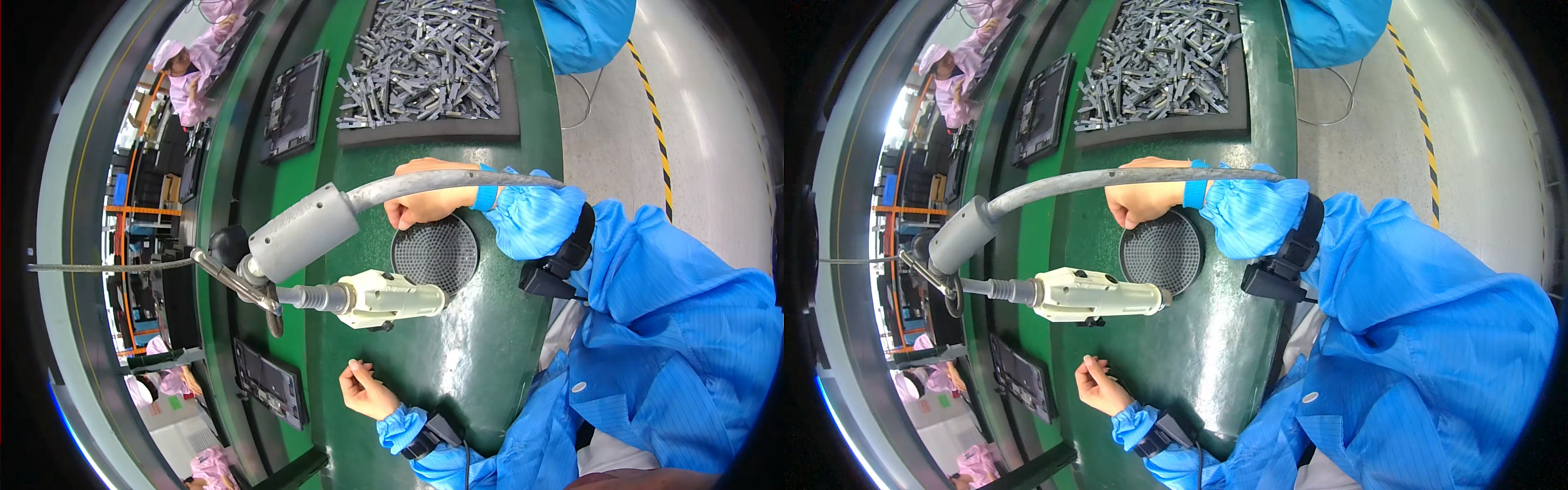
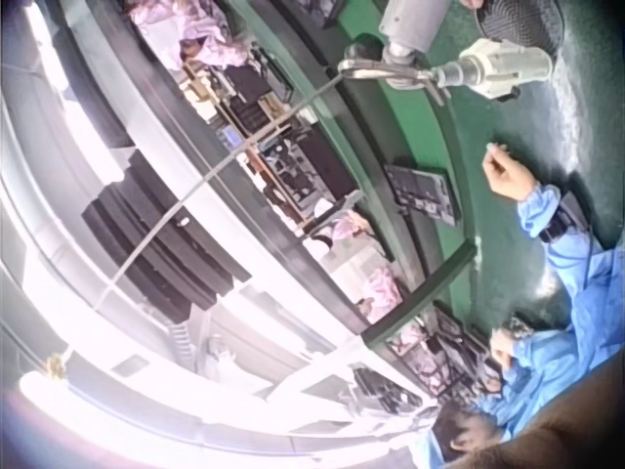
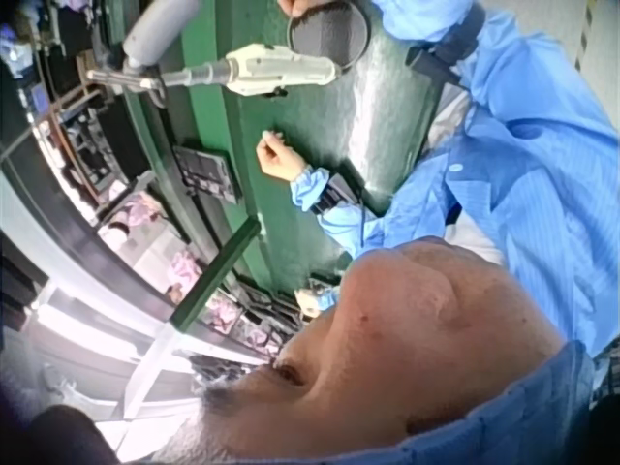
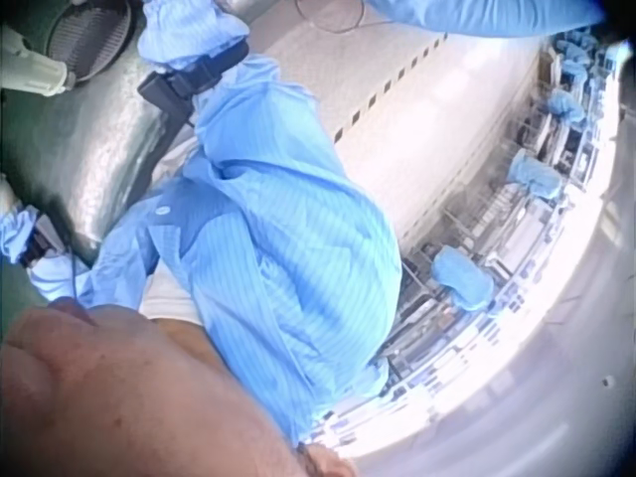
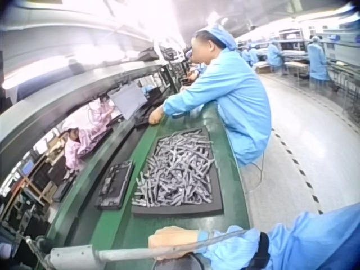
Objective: The person assembles internal electronic components and ribbon cables into a tablet, securing them with an electric screwdriver.
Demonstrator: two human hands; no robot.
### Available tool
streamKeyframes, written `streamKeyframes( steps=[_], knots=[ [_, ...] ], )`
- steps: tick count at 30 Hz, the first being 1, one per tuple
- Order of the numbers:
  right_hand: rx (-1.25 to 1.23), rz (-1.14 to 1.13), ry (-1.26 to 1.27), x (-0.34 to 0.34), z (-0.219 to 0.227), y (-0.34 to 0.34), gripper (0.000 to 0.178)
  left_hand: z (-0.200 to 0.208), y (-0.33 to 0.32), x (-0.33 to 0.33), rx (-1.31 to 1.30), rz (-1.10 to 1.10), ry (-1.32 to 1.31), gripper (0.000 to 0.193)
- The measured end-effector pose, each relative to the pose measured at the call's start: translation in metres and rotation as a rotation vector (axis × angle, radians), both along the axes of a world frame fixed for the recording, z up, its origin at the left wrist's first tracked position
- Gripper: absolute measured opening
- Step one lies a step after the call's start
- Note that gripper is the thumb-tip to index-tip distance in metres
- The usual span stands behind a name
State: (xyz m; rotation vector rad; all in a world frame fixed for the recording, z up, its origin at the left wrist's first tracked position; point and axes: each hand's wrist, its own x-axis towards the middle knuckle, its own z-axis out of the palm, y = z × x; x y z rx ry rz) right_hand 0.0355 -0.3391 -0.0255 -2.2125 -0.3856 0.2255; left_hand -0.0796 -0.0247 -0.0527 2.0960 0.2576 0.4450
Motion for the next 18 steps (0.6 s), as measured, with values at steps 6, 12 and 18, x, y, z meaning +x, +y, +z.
streamKeyframes(
  steps=[6, 12, 18],
  knots=[
    [-0.010, 0.045, -0.061, -0.0006, -0.0049, -0.0061, 0.025, 0.0000, 0.0009, 0.0007, 0.006, -0.036, -0.022, 0.023],
    [0.014, 0.042, -0.053, 0.0029, -0.0082, -0.0015, 0.021, 0.0021, -0.0009, 0.0000, 0.006, -0.001, 0.007, 0.024],
    [0.024, 0.016, -0.097, 0.0030, -0.0077, 0.0008, 0.014, 0.0023, -0.0020, -0.0004, 0.010, 0.002, -0.029, 0.024]
  ],
)
